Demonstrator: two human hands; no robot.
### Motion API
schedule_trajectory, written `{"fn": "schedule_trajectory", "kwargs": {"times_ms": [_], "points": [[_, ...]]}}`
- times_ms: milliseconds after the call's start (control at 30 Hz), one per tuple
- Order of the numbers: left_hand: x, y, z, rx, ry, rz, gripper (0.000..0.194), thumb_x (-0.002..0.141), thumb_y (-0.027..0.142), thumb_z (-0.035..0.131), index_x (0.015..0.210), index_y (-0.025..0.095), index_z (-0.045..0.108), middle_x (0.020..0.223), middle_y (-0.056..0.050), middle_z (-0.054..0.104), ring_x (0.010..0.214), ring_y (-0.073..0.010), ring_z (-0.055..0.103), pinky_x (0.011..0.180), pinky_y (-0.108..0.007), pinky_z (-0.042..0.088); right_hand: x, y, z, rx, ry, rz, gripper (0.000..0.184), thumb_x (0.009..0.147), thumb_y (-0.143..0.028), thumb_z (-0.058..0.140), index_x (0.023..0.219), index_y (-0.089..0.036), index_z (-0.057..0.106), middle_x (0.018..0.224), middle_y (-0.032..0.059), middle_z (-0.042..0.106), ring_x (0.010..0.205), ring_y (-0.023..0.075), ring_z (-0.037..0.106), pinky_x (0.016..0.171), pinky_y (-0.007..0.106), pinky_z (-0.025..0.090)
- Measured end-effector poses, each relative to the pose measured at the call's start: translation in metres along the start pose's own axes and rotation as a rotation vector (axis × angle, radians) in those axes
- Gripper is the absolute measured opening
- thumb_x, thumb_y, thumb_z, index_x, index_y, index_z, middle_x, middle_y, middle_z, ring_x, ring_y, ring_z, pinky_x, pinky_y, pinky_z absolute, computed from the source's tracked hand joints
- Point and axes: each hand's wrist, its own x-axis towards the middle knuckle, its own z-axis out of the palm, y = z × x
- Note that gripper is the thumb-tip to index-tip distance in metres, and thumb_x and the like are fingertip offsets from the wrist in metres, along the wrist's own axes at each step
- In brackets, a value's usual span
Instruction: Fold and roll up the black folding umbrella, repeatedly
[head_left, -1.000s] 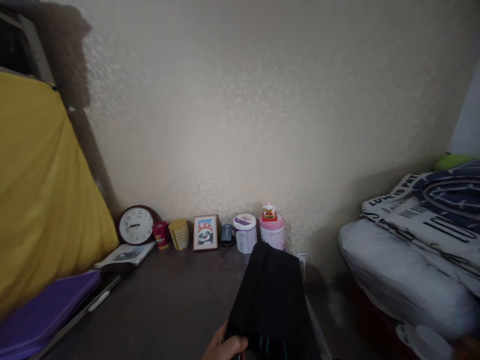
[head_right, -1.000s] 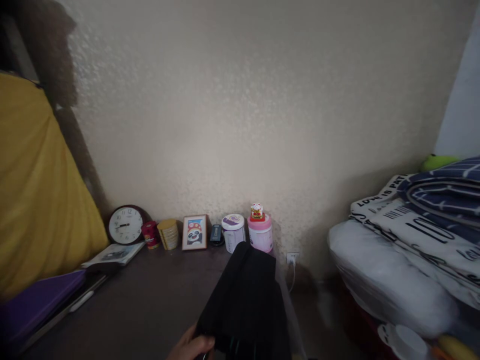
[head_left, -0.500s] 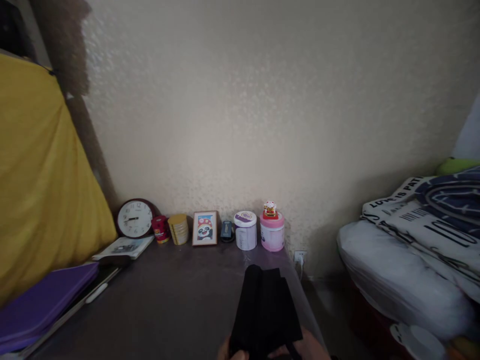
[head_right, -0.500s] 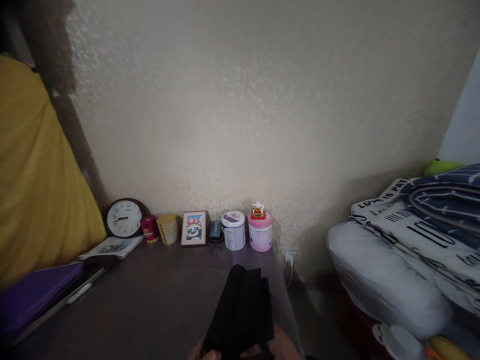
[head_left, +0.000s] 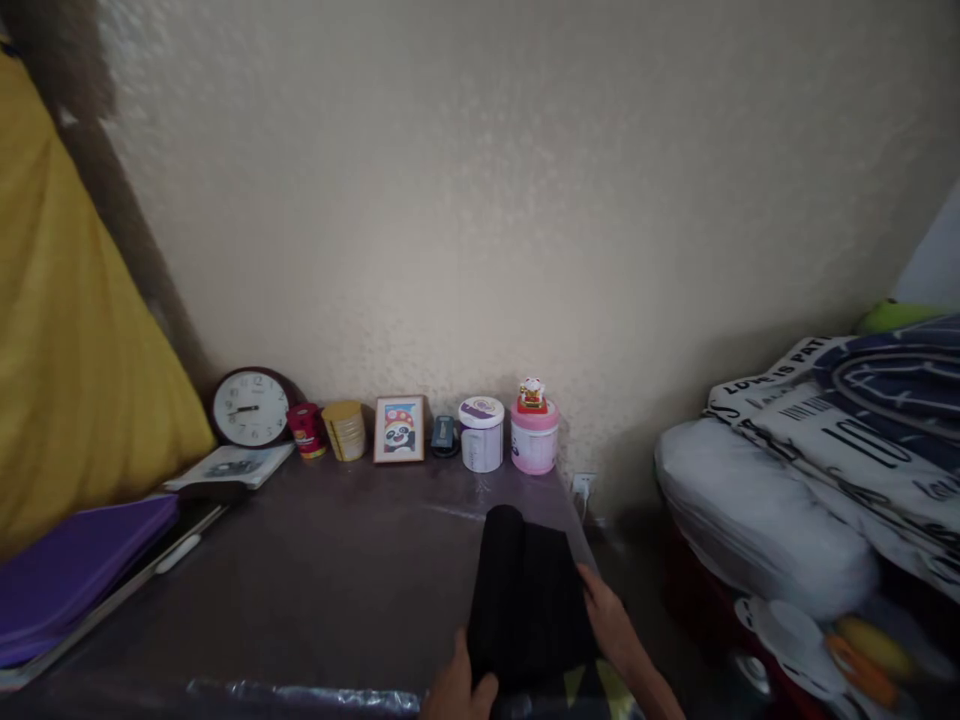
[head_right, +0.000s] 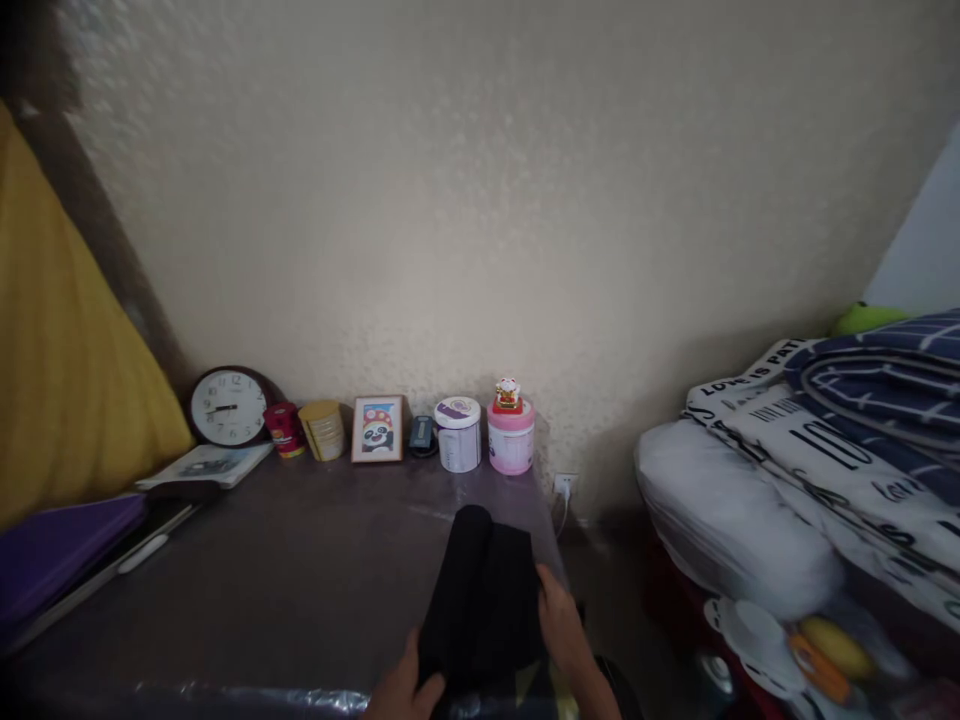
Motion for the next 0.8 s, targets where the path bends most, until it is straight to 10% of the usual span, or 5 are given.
{"fn": "schedule_trajectory", "kwargs": {"times_ms": [400, 800], "points": [[-0.009, 0.013, -0.013, 0.157, -0.041, 0.029, 0.062, 0.082, 0.027, 0.039, 0.136, 0.004, 0.019, 0.115, -0.015, 0.059, 0.107, -0.0189, 0.055, 0.087, -0.024, 0.037, -0.015, -0.011, 0.004, -0.236, -0.02, 0.126, 0.04, 0.076, -0.05, 0.044, 0.092, -0.018, 0.061, 0.084, 0.0087, 0.068, 0.081, 0.0256, 0.064, 0.075, 0.034, 0.047], [-0.004, 0.014, -0.016, 0.2, -0.038, 0.036, 0.059, 0.081, 0.023, 0.04, 0.134, 0.004, 0.022, 0.111, -0.014, 0.062, 0.102, -0.02, 0.058, 0.082, -0.026, 0.041, 0.017, -0.067, 0.034, 0.323, -0.173, 0.225, 0.052, 0.068, -0.035, 0.059, 0.116, -0.017, 0.051, 0.11, 0.0096, 0.061, 0.107, 0.0237, 0.054, 0.085, 0.032, 0.045]]}}
